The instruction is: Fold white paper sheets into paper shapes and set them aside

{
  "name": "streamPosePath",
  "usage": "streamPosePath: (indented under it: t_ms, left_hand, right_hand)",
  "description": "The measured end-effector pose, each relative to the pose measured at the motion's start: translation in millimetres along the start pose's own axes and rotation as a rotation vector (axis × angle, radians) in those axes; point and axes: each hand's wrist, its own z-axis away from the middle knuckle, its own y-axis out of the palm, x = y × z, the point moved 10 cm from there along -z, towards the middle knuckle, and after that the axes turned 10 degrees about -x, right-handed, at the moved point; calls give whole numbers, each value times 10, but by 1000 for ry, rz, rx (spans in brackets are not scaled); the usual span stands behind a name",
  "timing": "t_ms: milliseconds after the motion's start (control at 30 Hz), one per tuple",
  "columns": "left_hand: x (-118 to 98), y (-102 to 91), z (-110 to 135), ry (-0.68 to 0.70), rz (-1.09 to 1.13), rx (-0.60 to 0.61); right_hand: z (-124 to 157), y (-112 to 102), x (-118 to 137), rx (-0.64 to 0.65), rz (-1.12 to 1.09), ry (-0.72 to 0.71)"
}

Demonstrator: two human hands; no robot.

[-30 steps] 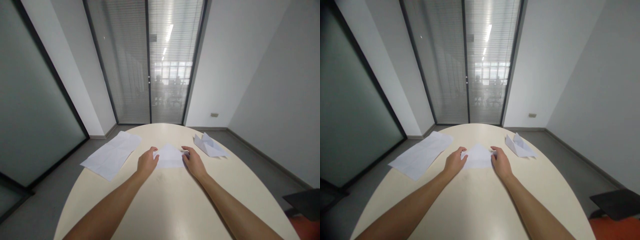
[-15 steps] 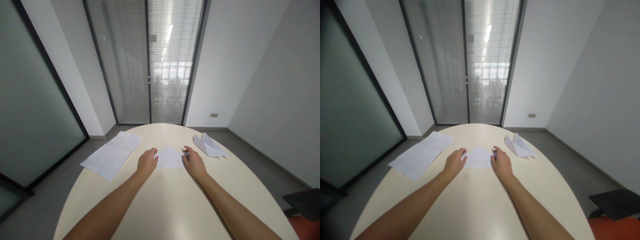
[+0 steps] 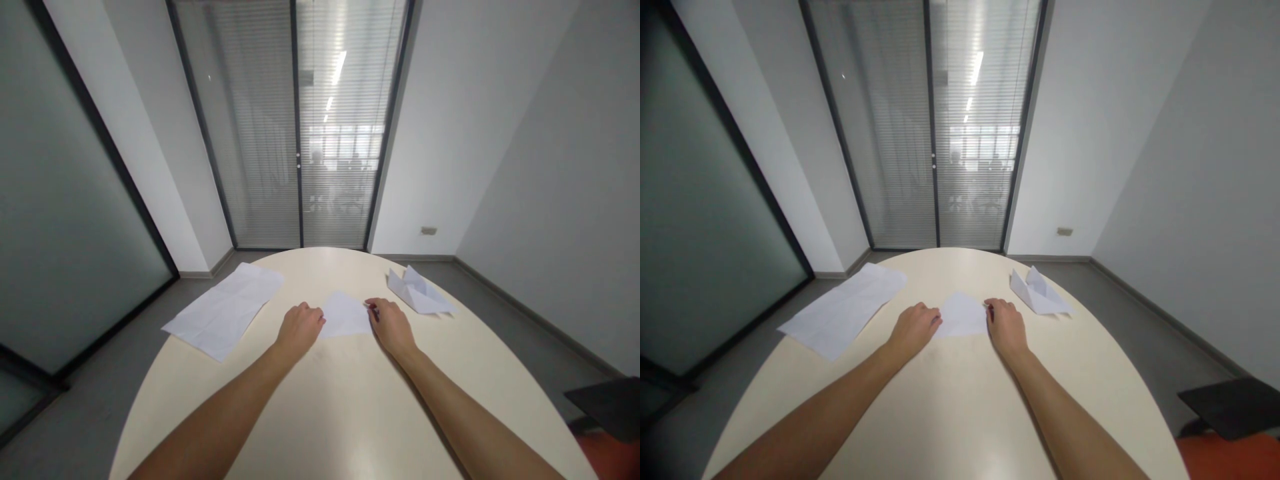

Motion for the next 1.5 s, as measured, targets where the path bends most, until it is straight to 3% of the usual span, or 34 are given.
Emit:
streamPosePath:
  t_ms: [467, 1000, 1500]
  left_hand:
    - [-169, -72, 66, 115, 105, -31]
    - [-113, -49, 47, 92, 123, -65]
    - [-71, -68, 46, 88, 29, -71]
  right_hand:
    - [22, -69, 45, -16, -27, -22]
    - [99, -59, 375, 54, -42, -168]
    - [137, 31, 358, 152, -57, -231]
